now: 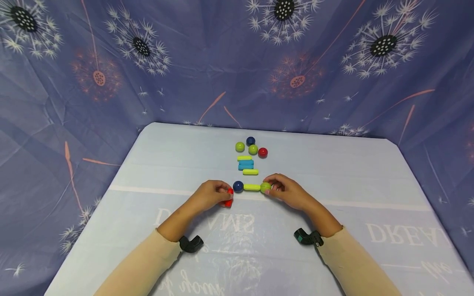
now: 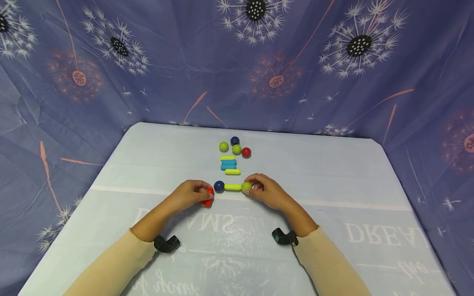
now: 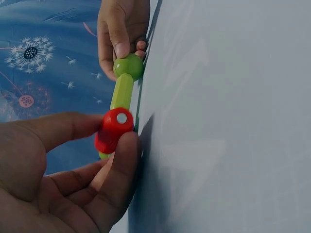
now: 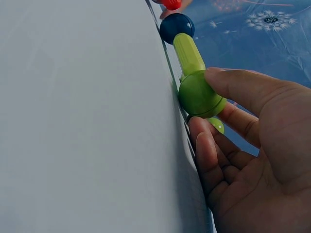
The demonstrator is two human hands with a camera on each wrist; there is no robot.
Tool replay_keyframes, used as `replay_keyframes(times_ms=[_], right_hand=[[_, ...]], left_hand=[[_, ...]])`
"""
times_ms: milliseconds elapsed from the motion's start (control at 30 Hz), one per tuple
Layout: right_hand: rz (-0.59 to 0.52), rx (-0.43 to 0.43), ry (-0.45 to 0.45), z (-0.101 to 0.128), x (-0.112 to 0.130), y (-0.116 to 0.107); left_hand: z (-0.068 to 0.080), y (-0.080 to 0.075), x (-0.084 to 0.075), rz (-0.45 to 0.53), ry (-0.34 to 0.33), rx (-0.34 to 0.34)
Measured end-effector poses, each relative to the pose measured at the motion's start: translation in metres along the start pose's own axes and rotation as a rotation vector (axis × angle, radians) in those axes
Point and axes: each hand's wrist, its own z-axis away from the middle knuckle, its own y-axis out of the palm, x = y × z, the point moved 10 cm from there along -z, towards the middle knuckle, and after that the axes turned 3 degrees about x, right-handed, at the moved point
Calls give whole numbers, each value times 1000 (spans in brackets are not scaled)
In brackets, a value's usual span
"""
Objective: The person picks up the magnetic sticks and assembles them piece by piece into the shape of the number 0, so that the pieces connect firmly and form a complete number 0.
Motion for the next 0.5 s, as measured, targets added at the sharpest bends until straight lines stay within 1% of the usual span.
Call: replay_keyframes(times_ms=[133,233,433,500], right_hand=[[1,-8,3,0,-2,0],[-6,-10,4,0,-1,0],[-3,-9,8,1,2,0],[3,-9,8,2,2,0]], left_hand=[[-2,4,-2,5,16,38],[-2,8,-4,25,15,64],[-4,12,-9,30,23,75],[-5,14,-9,48,28,78]])
